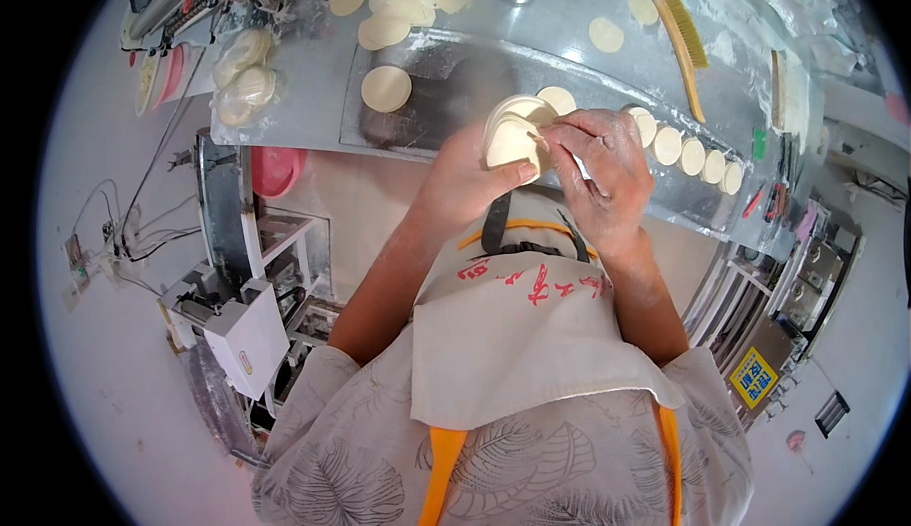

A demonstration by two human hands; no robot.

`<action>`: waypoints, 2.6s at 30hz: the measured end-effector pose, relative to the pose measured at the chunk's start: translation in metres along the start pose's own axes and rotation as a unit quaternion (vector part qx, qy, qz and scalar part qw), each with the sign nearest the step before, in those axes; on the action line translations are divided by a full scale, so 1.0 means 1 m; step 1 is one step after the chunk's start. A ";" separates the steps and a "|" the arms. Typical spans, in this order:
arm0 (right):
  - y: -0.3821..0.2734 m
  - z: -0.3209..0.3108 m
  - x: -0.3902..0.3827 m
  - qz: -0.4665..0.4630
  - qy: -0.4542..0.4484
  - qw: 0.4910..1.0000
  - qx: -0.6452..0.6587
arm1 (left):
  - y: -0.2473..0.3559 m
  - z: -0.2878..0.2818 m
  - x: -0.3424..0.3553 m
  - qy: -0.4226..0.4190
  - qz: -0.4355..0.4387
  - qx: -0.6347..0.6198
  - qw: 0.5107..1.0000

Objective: The person repeatedly picks up small round dough pieces and larger circular wrappers, places the dough into the center of each wrapper, and folds the edges to seal them. The sealed dumplings are placed in a row on the stainless steel countertop.

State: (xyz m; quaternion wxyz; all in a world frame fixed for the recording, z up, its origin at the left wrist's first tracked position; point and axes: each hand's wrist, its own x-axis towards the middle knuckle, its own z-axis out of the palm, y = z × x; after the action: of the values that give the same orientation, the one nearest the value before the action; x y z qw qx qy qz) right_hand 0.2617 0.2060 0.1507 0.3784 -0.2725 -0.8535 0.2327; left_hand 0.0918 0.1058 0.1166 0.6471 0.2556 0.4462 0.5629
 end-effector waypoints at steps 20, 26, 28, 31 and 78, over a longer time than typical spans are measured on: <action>0.022 -0.037 -0.007 0.295 -0.038 0.900 0.318 | -0.002 -0.005 -0.015 -0.047 -0.006 -0.144 0.988; 0.090 -0.062 0.006 0.395 -0.057 0.910 0.109 | -0.022 -0.021 -0.014 0.020 -0.035 -0.131 0.991; 0.109 -0.064 0.005 0.399 -0.071 0.914 0.032 | -0.032 -0.025 -0.018 0.030 -0.055 -0.132 0.989; 0.128 -0.069 0.001 0.439 -0.025 0.843 0.309 | -0.042 -0.037 -0.004 0.044 -0.066 -0.130 0.988; 0.222 0.082 -0.090 0.502 -0.126 0.827 0.219 | -0.071 -0.047 0.023 0.100 -0.086 -0.161 0.978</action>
State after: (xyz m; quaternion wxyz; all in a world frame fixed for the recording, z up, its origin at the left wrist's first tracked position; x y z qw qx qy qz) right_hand 0.3135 0.2972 -0.0797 0.1487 -0.5415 -0.5655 0.6040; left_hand 0.0857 0.1029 0.0285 0.6779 0.0511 0.4323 0.5924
